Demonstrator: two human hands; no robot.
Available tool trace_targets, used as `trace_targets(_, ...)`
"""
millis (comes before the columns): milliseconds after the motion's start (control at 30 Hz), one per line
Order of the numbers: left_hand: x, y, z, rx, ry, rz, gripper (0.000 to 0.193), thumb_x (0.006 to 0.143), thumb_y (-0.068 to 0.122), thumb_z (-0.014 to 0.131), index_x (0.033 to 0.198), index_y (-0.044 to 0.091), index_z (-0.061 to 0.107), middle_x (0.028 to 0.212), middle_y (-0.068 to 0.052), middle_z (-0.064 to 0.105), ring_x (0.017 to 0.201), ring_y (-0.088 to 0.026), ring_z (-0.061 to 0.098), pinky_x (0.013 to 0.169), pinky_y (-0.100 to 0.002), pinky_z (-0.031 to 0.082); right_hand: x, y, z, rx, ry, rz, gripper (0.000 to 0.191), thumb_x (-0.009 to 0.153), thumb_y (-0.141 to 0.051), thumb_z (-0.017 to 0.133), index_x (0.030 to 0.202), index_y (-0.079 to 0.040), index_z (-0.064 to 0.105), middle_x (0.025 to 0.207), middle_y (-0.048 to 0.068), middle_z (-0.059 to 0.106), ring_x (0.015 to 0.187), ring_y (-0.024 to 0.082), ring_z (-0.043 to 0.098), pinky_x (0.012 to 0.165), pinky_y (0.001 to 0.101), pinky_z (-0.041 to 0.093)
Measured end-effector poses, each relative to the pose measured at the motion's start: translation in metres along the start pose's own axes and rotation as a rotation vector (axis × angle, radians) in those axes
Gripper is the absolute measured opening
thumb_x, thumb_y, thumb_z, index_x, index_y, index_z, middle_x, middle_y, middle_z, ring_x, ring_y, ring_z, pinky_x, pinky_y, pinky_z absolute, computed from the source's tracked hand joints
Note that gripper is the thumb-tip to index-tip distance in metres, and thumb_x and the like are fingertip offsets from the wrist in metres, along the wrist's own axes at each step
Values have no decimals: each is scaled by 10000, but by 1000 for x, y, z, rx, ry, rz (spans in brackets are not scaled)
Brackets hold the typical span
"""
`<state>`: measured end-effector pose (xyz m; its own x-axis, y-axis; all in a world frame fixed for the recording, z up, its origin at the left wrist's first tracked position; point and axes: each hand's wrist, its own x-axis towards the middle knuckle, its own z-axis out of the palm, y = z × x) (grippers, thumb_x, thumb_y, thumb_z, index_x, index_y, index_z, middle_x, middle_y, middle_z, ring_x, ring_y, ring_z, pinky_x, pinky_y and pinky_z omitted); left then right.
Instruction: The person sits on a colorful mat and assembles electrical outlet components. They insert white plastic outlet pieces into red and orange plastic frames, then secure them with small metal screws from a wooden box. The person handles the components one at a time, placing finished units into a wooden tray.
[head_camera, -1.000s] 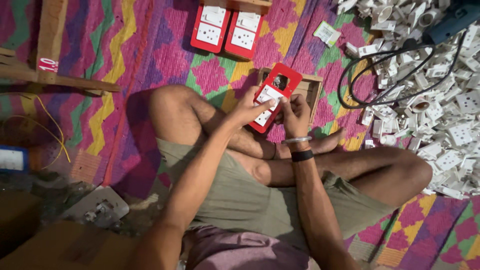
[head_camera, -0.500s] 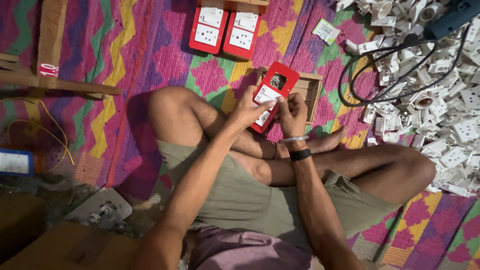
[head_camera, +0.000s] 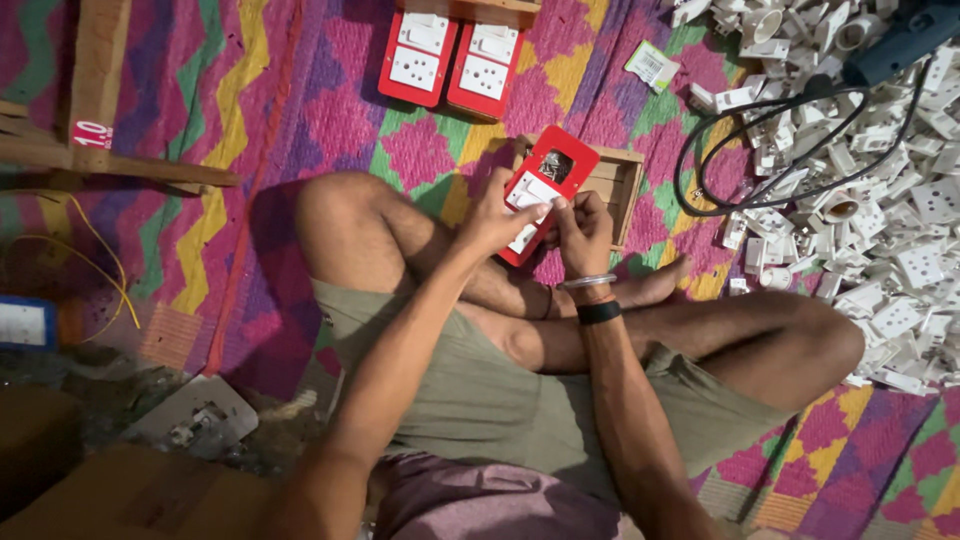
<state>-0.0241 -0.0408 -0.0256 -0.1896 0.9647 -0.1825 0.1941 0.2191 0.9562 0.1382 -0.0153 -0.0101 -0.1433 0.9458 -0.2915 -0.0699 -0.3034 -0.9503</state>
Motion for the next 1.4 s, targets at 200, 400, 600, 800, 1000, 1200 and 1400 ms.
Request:
trace_targets(200, -2, 3, -2, -51, -71, -77, 668, 813, 364, 835, 1266, 32, 473, 1132, -183, 673, 1046, -289, 692, 870, -423, 554, -1, -1, 0, 36, 19, 68, 184, 1025, -156, 670, 943, -52, 542, 718, 23, 639, 515, 80, 582, 446, 233, 477)
trace_targets(400, 4, 6, -1, 64, 12, -15, 681, 811, 391, 884, 1243, 16, 515, 1124, -197, 680, 1040, -322, 688, 873, -443, 551, 0, -3, 1, -21, 19, -25, 210, 1039, -177, 672, 946, -67, 519, 734, 10, 620, 527, 67, 574, 457, 229, 482)
trace_targets(600, 5, 3, 0, 1, -24, -37, 644, 807, 383, 871, 1229, 23, 543, 1126, -181, 687, 1050, -315, 695, 887, -440, 560, -1, -3, -1, 19, 5, 16, 196, 1028, -172, 682, 951, -57, 544, 739, 20, 647, 540, 71, 590, 476, 232, 495)
trace_targets(800, 4, 5, -1, 11, -41, -4, 688, 779, 346, 887, 1252, 32, 499, 1120, -173, 676, 1054, -300, 682, 881, -435, 548, -2, -2, 1, 25, 26, 21, 198, 1018, -179, 679, 943, -60, 540, 735, 18, 647, 537, 76, 601, 467, 239, 512)
trace_targets(1000, 2, 8, -5, 74, -41, -108, 695, 750, 376, 902, 1212, 29, 516, 1092, -188, 695, 1028, -292, 687, 870, -433, 544, -3, -2, 3, -44, 28, -10, 215, 1035, -176, 676, 934, -55, 531, 727, 27, 641, 537, 80, 600, 459, 241, 504)
trace_targets(1200, 2, 6, -6, -25, -20, -82, 677, 809, 433, 845, 1253, 21, 540, 1107, -162, 703, 1025, -263, 693, 859, -411, 559, -5, -2, 2, -8, 29, 2, 197, 1028, -174, 672, 943, -64, 534, 719, 23, 637, 534, 77, 599, 459, 239, 508)
trace_targets(1400, 3, 11, 0, -153, -102, -220, 656, 847, 451, 799, 1287, 44, 531, 1120, -117, 717, 991, -205, 695, 848, -375, 575, -1, -4, -3, 50, 37, -12, 196, 1031, -168, 683, 946, -63, 540, 720, 25, 639, 529, 83, 590, 468, 237, 498)
